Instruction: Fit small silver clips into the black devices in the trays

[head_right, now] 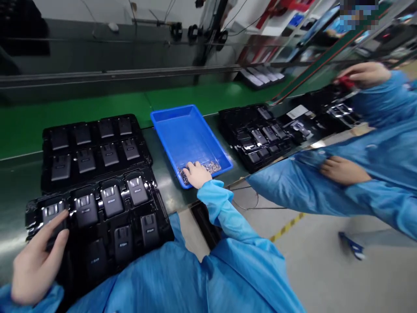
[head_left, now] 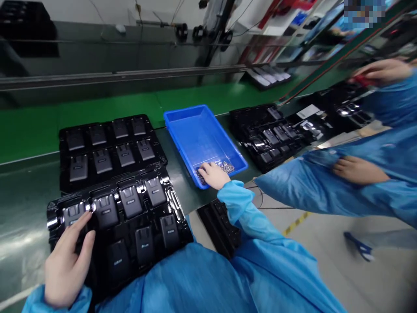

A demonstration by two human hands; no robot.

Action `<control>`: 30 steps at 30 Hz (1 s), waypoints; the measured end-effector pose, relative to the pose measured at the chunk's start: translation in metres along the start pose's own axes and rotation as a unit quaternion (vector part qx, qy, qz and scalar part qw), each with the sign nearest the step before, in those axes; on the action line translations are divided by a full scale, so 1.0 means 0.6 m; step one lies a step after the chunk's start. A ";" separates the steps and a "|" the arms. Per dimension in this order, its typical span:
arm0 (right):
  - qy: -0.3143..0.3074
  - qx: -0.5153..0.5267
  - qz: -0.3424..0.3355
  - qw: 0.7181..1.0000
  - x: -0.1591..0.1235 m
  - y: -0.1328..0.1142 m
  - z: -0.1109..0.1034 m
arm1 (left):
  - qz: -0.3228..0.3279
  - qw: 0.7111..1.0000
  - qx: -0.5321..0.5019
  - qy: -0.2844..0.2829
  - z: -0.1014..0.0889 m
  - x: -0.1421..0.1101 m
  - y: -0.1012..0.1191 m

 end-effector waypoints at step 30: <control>-0.086 0.538 -0.086 0.834 0.063 0.020 -0.024 | 0.062 0.995 -0.079 0.021 -0.011 -0.015 0.042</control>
Point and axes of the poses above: each hand's wrist, its own x-axis towards the middle knuckle, its own z-axis out of the palm, y = z × x, the point moved 10 cm from there along x, towards the middle knuckle, and after that the axes turned 14 degrees about -y, right-handed, at the moved point
